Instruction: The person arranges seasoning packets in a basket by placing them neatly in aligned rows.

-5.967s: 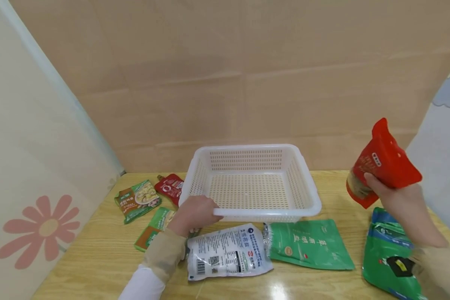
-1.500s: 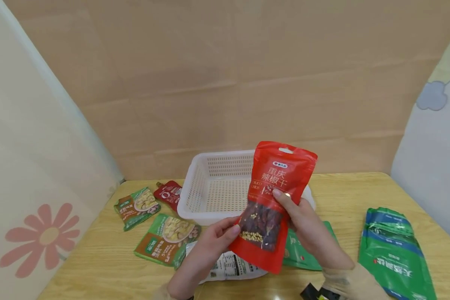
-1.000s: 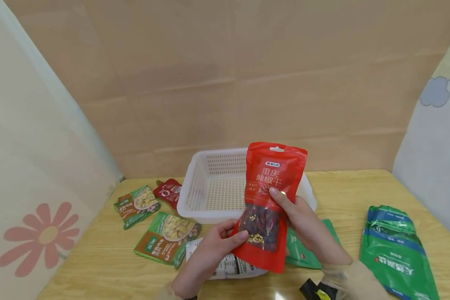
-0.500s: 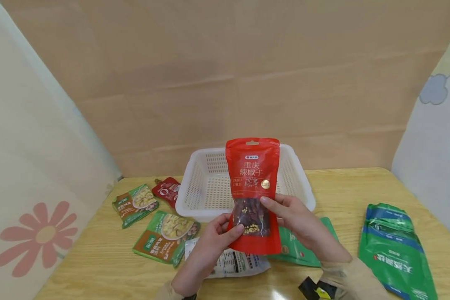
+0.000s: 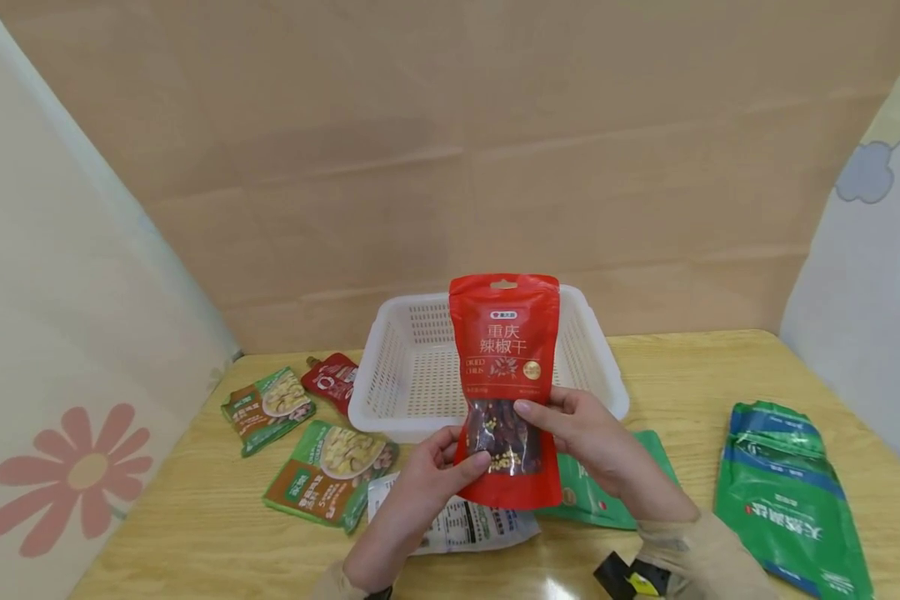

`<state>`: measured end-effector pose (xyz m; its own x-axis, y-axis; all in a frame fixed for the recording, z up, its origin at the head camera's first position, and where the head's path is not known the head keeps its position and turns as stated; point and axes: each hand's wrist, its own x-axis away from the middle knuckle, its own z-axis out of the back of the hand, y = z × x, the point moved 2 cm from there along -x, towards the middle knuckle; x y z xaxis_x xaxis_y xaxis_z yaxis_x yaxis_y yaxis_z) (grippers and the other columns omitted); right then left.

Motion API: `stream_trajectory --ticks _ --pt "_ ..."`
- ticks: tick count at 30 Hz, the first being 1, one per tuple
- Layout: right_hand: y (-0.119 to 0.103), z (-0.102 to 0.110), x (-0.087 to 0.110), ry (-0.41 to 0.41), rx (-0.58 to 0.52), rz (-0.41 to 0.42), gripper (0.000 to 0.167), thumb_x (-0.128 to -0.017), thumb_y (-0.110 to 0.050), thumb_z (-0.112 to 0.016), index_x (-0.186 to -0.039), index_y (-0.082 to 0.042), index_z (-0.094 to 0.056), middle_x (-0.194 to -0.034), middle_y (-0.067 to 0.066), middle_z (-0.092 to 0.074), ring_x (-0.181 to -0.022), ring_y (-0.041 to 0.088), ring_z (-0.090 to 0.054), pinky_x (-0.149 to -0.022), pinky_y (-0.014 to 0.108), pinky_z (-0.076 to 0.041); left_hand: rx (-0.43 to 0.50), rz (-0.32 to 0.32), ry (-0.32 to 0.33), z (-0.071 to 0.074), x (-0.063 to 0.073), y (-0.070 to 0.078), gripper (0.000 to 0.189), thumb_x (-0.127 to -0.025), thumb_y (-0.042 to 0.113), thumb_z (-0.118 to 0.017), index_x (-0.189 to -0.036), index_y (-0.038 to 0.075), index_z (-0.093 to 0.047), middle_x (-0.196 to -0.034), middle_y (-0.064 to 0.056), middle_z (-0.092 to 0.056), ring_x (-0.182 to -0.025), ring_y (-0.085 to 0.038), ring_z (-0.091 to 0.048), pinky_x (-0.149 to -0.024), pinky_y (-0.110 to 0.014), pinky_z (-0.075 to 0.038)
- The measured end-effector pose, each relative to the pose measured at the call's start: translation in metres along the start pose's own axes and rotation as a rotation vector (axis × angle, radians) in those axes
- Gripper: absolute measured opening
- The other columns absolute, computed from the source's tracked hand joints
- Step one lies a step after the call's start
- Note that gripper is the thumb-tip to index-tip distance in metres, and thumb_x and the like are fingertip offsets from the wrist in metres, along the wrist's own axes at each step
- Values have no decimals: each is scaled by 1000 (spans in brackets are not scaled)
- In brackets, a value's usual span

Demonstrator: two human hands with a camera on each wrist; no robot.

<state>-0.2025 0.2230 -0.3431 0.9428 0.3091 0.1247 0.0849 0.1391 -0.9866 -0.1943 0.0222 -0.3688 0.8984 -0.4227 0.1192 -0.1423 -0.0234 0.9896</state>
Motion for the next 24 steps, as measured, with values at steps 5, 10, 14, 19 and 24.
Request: stream_trajectory --ticks 5,10,14,19,24 --pt "0 0 0 5 0 6 64 -101 -31 -46 -140 16 -27 -110 -5 -63 -97 10 -63 -84 35 -55 -5 2 -10 0 0 0 50 -87 32 -70 -125 4 -54 -111 -11 -68 -95 -16 -67 -84 -34 -55" --pt "0 1 0 23 5 -7 63 -100 -31 -47 -140 15 -29 -108 -6 -64 -97 9 -63 -85 35 -55 -24 -22 -26 0 1 0 52 -87 32 -69 -128 4 -53 -113 -12 -68 -96 -17 -67 -83 -34 -56" --pt "-2 3 2 34 4 -10 63 -101 -31 -47 -140 14 -29 -107 -8 -65 -97 9 -62 -86 36 -54 -70 -36 -42 0 2 2 59 -88 39 -67 -133 4 -50 -117 -13 -67 -99 -20 -67 -84 -37 -56" --pt "-4 6 6 53 -5 -17 62 -100 -32 -46 -140 14 -30 -105 -9 -65 -97 10 -63 -86 36 -53 -192 -50 -39 4 10 11 72 -92 52 -54 -144 6 -37 -137 -18 -54 -122 -33 -56 -94 -48 -50" --pt "-6 13 12 99 6 -39 64 -100 -34 -46 -141 12 -28 -105 -10 -63 -97 10 -61 -84 35 -54 -326 -128 10 14 22 26 56 -101 41 -42 -146 9 -34 -146 -17 -44 -135 -35 -43 -104 -53 -40"
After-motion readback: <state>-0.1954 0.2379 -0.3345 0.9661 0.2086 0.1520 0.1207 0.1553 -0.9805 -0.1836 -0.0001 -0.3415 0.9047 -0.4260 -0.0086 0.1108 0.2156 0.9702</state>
